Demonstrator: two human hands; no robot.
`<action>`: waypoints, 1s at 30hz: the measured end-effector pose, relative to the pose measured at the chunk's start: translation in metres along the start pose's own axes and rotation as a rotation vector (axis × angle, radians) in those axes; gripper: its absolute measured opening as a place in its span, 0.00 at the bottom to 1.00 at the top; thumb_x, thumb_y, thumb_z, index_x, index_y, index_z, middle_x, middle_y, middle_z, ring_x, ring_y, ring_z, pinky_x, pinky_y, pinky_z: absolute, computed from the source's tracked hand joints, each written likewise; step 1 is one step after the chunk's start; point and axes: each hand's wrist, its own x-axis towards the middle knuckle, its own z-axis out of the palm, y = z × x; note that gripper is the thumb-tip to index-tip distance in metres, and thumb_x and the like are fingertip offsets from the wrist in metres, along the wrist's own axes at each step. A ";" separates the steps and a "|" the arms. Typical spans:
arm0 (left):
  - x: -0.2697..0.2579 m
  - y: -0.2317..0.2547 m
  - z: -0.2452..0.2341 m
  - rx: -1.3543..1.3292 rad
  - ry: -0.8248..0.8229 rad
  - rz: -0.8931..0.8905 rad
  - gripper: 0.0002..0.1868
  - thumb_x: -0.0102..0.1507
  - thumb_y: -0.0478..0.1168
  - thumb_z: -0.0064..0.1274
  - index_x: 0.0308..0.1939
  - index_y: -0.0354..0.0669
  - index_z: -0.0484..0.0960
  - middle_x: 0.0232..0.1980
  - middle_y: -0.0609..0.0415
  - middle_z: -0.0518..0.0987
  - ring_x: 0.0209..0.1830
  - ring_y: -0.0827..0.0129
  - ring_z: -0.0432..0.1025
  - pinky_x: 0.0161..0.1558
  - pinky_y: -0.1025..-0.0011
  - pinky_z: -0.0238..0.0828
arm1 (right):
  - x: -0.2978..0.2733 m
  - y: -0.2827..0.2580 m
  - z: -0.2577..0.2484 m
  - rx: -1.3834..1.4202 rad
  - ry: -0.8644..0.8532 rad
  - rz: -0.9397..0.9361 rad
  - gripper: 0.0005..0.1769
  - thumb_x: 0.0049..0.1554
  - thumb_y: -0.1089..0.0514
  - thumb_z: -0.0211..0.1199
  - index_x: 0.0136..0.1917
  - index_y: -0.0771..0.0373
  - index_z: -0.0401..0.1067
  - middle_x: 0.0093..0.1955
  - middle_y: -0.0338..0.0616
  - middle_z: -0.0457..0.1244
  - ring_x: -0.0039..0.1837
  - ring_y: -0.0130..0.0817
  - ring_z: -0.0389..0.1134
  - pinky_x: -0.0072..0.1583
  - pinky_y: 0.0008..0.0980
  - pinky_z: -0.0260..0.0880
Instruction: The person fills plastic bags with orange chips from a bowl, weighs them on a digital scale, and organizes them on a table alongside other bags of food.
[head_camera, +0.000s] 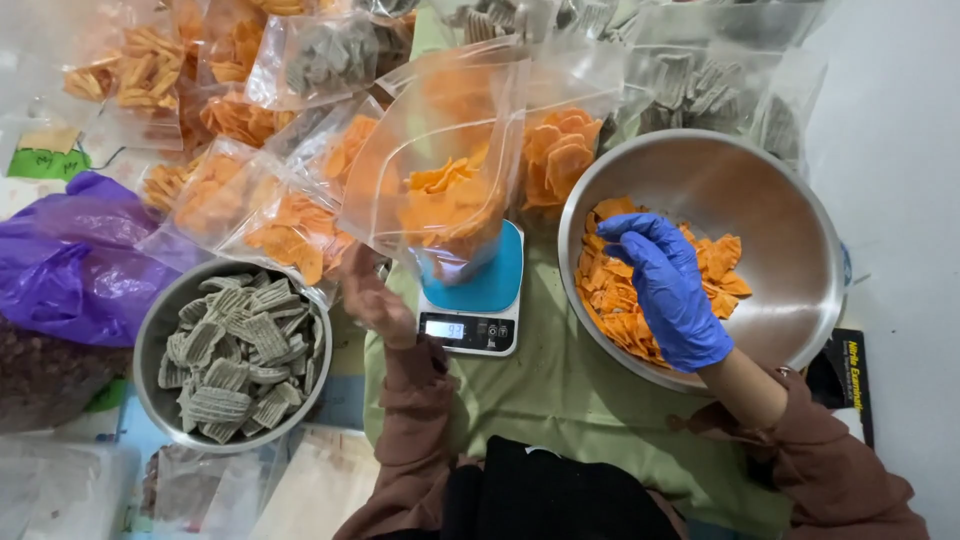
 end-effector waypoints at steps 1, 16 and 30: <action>0.002 0.009 0.001 0.001 0.000 -0.003 0.42 0.67 0.68 0.40 0.61 0.28 0.77 0.55 0.42 0.78 0.56 0.65 0.72 0.63 0.64 0.68 | -0.001 -0.001 0.001 -0.001 0.002 0.003 0.08 0.63 0.67 0.56 0.53 0.70 0.75 0.52 0.52 0.70 0.56 0.36 0.72 0.61 0.33 0.75; 0.017 0.007 0.005 0.361 0.066 -0.105 0.06 0.67 0.27 0.54 0.43 0.28 0.86 0.36 0.42 0.83 0.39 0.66 0.77 0.47 0.63 0.76 | -0.001 0.001 -0.006 -0.014 -0.003 0.008 0.08 0.63 0.66 0.56 0.53 0.69 0.75 0.52 0.50 0.70 0.56 0.35 0.72 0.60 0.32 0.76; 0.007 0.028 0.036 0.293 0.013 -0.213 0.07 0.71 0.35 0.54 0.46 0.33 0.85 0.40 0.46 0.83 0.46 0.75 0.70 0.54 0.63 0.73 | -0.002 0.015 -0.021 0.007 0.017 0.020 0.07 0.63 0.67 0.57 0.53 0.69 0.74 0.52 0.52 0.69 0.55 0.38 0.73 0.59 0.33 0.77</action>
